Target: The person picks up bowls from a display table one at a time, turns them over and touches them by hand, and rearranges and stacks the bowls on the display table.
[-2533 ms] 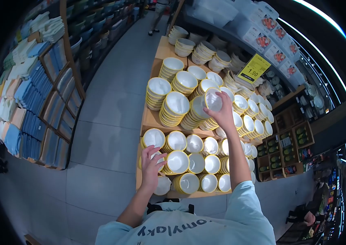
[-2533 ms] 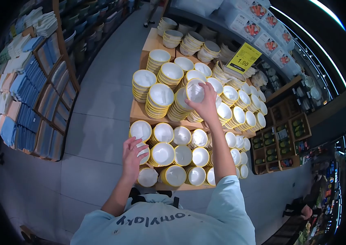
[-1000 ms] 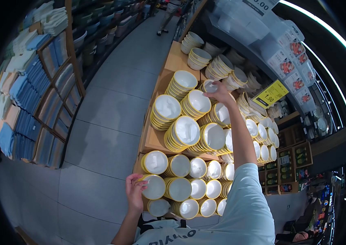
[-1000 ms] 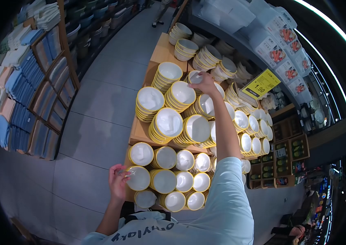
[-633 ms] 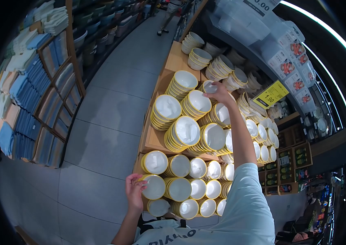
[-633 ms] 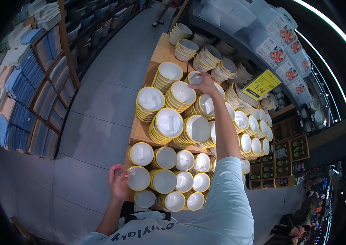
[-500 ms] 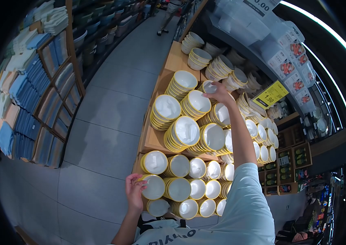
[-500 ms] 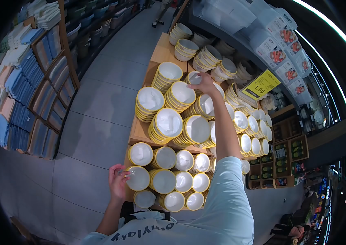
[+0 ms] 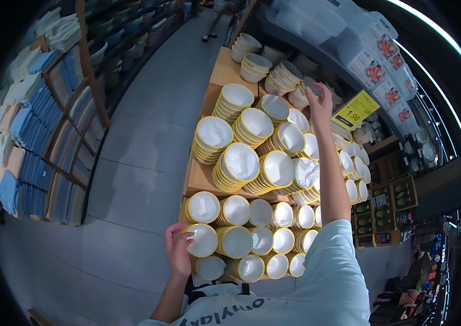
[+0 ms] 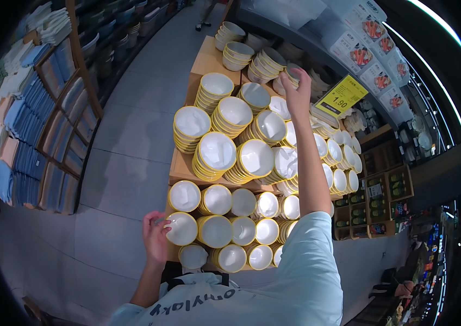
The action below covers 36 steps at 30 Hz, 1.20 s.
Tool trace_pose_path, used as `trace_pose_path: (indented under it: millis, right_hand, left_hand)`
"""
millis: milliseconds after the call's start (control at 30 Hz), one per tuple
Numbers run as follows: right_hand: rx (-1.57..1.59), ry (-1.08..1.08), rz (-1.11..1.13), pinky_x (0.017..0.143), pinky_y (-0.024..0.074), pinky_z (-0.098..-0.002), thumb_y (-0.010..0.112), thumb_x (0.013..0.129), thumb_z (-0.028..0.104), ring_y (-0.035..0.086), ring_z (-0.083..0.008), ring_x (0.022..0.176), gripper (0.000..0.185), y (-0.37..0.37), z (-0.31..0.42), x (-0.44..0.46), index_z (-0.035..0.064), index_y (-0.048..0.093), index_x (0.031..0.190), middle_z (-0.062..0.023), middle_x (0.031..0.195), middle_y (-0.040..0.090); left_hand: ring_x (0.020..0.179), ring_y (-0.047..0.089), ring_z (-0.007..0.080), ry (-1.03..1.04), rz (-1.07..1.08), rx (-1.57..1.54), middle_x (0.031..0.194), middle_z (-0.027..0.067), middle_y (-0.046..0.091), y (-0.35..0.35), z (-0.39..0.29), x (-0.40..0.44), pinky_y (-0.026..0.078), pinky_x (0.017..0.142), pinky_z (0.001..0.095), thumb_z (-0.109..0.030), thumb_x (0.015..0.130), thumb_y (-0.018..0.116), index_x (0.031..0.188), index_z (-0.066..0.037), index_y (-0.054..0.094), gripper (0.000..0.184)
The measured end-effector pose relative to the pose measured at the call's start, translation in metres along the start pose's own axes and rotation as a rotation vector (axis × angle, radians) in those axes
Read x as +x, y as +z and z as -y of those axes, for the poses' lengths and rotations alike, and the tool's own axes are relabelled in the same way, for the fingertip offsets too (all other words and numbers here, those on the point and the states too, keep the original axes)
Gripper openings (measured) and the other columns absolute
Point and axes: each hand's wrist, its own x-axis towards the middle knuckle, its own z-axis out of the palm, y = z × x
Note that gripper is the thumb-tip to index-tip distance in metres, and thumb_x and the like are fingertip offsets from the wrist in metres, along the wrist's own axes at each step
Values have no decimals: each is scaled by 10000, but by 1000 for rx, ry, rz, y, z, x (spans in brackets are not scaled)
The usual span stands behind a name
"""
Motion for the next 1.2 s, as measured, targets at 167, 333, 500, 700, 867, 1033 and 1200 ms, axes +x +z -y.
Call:
trace_pose_path:
  millis: [167,333,500,700,867,1033,1200]
  right_hand:
    - [472,-9,-125,1033,451,-341,685,931,35,586,-210,1146,315,-96,84,-92,-35,587,1222,-141,1271,588]
    - [-66,-380,-98,847,515,-379,704,816,-87,626,-268,971,255,-142,66,-245,-19,600,1038,-156,1062,630]
    - [-258,92,230,823,516,-419,753,802,15,605,-351,972,264,-105,11,-354,6,616,1027,-164,1044,611]
    - [-179,265,438,932,508,-432,779,796,105,594,-361,1046,335,-49,-36,-419,-4,643,1082,-168,1110,621]
    - [-101,366,657,924,523,-442,746,834,228,652,-370,1035,311,-17,-39,-405,-29,702,1005,-202,1086,693]
    - [-288,402,918,863,544,-477,689,858,291,687,-391,961,308,4,-36,-396,-1,726,947,-228,1011,717]
    - [-389,378,950,810,558,-507,625,886,288,695,-404,889,274,19,-40,-402,32,722,896,-226,930,721]
  left_hand:
    - [1001,604,161,44,12,28,1252,99,534,16,-3,-6,472,856,308,-123,977,539,1250,-49,495,287]
    - [994,610,162,70,29,-3,1187,92,563,23,8,-10,466,840,305,-64,935,527,1173,-53,538,239]
    - [975,613,163,42,101,48,1136,79,598,33,21,-16,473,825,300,-42,938,518,1116,-53,563,184]
    - [943,619,162,6,175,76,1105,65,623,44,29,-33,479,814,299,-11,935,534,1091,-61,571,168]
    - [941,620,159,-4,172,86,1099,63,631,37,31,-43,476,821,298,-14,938,539,1089,-61,574,162]
    - [938,621,154,30,139,44,1104,66,635,28,28,-48,473,823,294,-21,939,548,1090,-61,580,159]
    - [939,622,153,64,102,29,1109,68,635,17,25,-47,475,828,294,-33,942,554,1092,-62,579,155]
